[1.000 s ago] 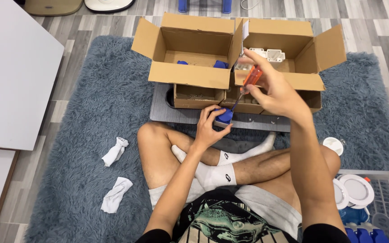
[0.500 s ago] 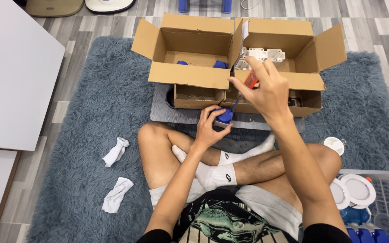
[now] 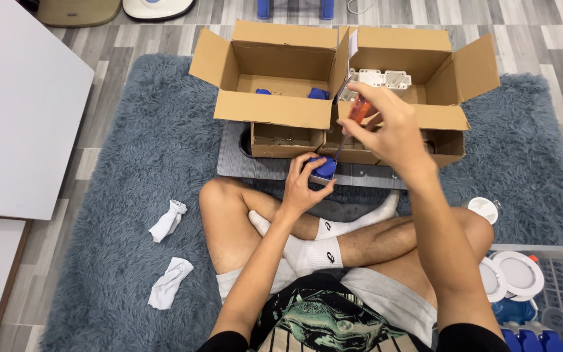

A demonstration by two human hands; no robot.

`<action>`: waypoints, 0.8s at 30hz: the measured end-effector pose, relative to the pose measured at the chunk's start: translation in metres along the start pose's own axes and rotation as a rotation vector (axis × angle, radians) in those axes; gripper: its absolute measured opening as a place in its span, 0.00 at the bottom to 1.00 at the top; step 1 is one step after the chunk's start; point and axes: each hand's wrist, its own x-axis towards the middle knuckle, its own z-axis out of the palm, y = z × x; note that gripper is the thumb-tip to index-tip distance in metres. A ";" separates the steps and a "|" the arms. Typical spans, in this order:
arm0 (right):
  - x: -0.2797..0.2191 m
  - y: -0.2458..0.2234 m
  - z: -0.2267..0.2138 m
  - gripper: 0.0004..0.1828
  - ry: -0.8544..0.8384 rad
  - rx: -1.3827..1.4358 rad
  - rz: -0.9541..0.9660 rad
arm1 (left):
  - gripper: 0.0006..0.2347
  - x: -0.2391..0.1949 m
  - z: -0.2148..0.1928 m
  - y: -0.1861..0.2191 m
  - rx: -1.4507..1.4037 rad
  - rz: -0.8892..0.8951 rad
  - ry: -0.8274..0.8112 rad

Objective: Assembling small electrical components using a screwdriver

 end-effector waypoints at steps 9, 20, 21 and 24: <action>-0.008 0.011 0.028 0.30 0.257 -0.235 -0.114 | 0.25 -0.004 0.006 -0.009 0.142 0.078 -0.003; -0.090 0.019 -0.028 0.30 0.416 0.425 0.209 | 0.27 0.000 -0.012 0.017 0.252 0.168 0.017; -0.107 0.034 -0.026 0.30 0.449 0.720 0.262 | 0.28 0.001 -0.017 0.024 0.255 0.192 0.049; -0.160 0.041 -0.026 0.27 0.490 0.947 0.505 | 0.21 -0.027 -0.028 0.058 0.064 0.079 0.072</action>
